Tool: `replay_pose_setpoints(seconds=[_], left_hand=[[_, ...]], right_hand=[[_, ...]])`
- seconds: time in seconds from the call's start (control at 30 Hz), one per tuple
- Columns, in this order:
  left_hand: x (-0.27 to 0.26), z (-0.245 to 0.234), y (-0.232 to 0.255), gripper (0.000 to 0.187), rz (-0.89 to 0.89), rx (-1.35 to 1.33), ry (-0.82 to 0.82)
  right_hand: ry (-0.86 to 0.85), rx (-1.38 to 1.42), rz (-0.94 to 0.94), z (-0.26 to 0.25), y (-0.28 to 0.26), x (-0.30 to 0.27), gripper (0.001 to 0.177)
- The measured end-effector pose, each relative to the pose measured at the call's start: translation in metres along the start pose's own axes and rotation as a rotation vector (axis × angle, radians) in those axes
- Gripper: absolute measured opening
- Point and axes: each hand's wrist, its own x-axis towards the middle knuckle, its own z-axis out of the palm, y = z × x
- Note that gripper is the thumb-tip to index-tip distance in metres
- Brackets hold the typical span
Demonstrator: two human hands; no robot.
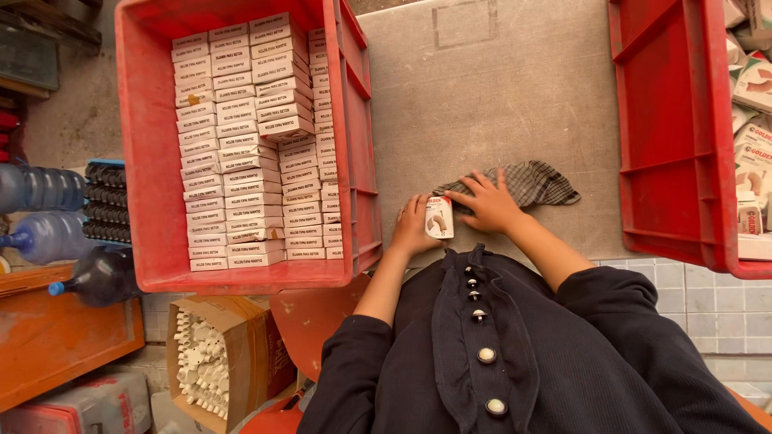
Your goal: The person picks up small white boxes one by one from a red crate and wipes them with a cloth before placing them into another red crate.
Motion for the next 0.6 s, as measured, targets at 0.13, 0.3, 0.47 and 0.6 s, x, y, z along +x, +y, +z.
replay_pose_setpoints(seconds=[0.13,0.3,0.47,0.6], left_hand=[[0.018,0.016,-0.003,0.119,0.049,0.077,-0.040],[0.047,0.030,0.012,0.121,0.091,0.054,-0.004],[0.063,0.029,0.026,0.132,0.171,-0.049,-0.115],[0.061,0.022,0.024,0.129,0.178,-0.148,-0.126]], right_hand=[[0.136,-0.101,0.082,0.011,0.033,-0.039,0.047],[0.356,-0.095,0.346,0.018,0.079,-0.057,0.025],[0.317,0.013,0.121,-0.004,0.065,-0.035,0.036],[-0.332,-0.183,-0.077,-0.004,0.019,-0.020,0.063]])
